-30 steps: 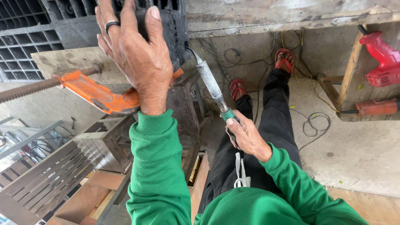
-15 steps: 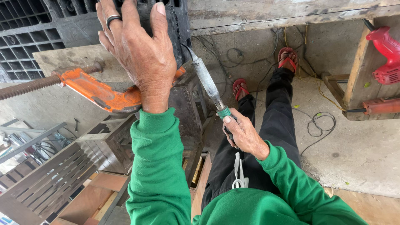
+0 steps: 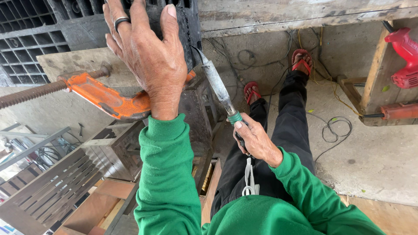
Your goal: The person uses a heated tool to melt and join sections of a black plastic crate while it is held by a clamp, occasionally wiping the area with a cloth.
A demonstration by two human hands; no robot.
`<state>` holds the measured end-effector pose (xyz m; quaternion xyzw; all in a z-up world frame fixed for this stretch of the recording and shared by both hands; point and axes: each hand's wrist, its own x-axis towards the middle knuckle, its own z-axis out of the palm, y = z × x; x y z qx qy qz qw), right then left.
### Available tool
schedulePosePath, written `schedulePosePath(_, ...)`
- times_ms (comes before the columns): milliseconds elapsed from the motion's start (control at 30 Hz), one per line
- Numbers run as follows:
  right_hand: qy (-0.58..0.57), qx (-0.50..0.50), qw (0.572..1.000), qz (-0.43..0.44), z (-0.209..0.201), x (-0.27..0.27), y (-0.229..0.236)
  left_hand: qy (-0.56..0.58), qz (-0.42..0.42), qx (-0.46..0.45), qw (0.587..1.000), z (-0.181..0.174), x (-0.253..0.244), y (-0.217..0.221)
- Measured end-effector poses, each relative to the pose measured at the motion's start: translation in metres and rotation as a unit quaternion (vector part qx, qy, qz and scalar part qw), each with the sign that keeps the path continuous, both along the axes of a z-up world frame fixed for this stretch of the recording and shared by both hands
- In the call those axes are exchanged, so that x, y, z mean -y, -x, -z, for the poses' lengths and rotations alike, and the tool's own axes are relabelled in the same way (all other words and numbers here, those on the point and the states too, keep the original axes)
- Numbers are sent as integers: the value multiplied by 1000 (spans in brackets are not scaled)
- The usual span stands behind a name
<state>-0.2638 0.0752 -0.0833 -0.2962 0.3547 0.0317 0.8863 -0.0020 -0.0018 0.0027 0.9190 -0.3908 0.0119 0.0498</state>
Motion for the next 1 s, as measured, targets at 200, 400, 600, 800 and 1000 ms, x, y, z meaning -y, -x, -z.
schedulePosePath(200, -1, 2, 1000, -13, -6, 1, -2, 14, -2, -21, 1000, -3, 0, 0)
schedulePosePath(400, 37, -10, 998, -43, -25, 8, -7, 13, -6, -10, 1000, 2, -4, -1)
schedulePosePath(600, 30, -15, 998, -53, -40, 12, -11, 14, -11, 5, 1000, 3, -2, 2)
schedulePosePath(800, 22, -22, 997, -69, -46, 19, -10, 25, -16, -7, 1000, 4, -4, 3)
schedulePosePath(1000, 24, -24, 995, -91, -45, 27, -7, 33, -11, -9, 999, 4, -3, 4)
